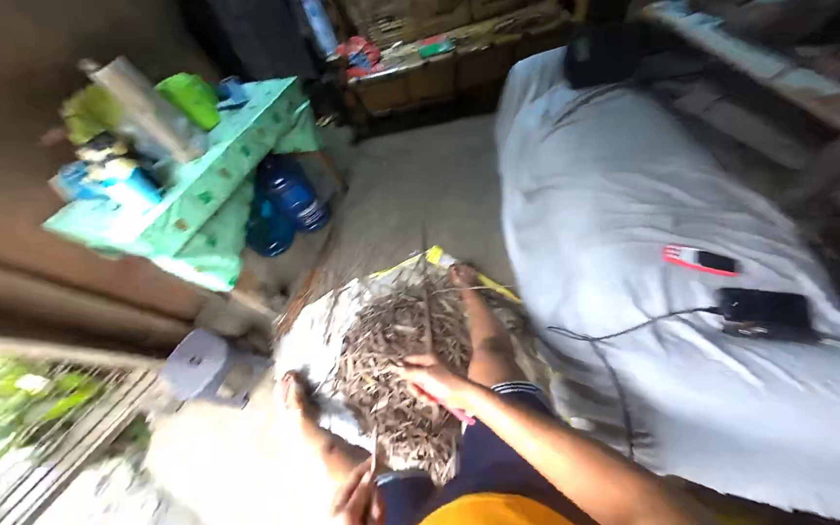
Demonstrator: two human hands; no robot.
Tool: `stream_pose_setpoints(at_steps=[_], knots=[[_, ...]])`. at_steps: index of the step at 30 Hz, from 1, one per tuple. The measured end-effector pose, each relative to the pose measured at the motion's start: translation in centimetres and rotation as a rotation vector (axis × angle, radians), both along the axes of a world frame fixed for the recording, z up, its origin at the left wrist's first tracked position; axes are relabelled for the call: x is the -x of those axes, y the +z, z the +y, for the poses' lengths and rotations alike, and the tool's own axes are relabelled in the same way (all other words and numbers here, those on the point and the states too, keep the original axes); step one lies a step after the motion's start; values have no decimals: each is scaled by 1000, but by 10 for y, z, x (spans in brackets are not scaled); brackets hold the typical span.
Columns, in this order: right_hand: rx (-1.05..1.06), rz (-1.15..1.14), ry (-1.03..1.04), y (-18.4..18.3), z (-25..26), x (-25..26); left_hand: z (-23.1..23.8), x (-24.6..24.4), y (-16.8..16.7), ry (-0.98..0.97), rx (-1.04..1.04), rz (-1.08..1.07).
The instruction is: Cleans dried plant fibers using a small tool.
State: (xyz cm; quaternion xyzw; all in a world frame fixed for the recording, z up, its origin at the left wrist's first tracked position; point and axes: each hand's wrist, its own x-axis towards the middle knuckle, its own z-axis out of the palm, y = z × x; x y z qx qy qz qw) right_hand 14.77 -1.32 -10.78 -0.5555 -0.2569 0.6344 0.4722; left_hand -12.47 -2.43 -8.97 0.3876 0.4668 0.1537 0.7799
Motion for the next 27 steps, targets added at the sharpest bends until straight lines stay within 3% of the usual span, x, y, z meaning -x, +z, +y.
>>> stream_pose_setpoints(at_steps=[3,5,13,20,23,27], knots=[[7,30,319,11,-21,24,8,-22,15,66,-28,89],[-16,2,410,12,-29,38,11,-32,17,70,-32,65],[-83,-98,171,3,-18,31,-2,-11,5,-34,4,-20],[-339,-515,573,-6,-39,50,-2,-7,5,-18,-6,-11],[-460,-673,532,-10,-39,46,0,-9,7,-14,-11,-19],[-459,-692,468,-18,-35,37,-1,-12,8,-11,-21,-16]])
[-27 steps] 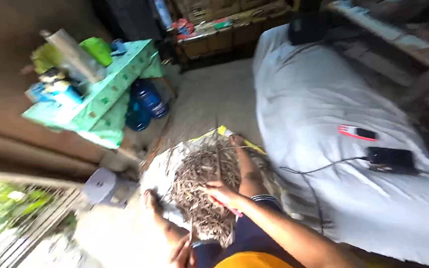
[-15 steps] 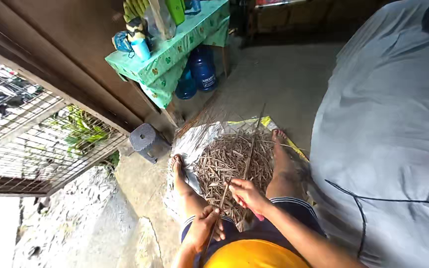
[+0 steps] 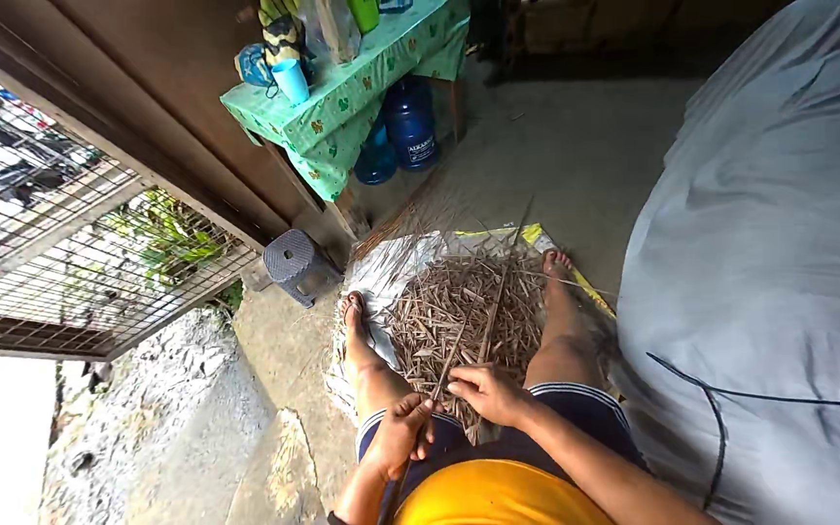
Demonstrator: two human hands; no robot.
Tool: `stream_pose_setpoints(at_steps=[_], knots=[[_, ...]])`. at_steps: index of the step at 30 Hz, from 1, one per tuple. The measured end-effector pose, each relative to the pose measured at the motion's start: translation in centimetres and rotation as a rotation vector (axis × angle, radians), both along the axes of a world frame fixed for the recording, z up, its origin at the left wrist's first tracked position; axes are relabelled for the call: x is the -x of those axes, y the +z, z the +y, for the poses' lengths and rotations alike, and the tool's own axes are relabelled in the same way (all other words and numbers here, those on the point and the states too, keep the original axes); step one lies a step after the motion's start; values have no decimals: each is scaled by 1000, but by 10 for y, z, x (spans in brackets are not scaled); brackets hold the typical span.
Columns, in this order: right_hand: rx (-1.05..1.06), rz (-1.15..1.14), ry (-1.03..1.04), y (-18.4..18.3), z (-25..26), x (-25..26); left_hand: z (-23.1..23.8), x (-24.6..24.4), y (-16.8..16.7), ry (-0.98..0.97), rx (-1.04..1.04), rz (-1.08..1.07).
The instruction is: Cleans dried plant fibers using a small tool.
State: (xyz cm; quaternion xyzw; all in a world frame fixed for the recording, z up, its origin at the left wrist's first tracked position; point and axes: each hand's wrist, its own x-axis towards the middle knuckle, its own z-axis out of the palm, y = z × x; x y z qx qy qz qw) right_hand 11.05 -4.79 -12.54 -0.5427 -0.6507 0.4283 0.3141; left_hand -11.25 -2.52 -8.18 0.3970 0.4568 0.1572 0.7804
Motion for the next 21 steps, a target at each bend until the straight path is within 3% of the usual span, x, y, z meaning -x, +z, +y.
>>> stream_pose_setpoints(at_steps=[3,9,11,13,18,21], knots=[[74,43,-77,2,5,-4,-1,0,1,-8,5,-9],[226,102,-565,-10,42,-61,-14,17,0,-81,36,-6],[209,117,-638,-7,43,-68,-13,18,-3,-36,40,-7],[240,148,-545,2,35,-57,-9,15,-2,-1,42,-17],[412,187,-51,23,3,-7,0,0,1,-33,25,-4],[414,324,-44,24,0,5,2,-3,-1,-45,14,-21]])
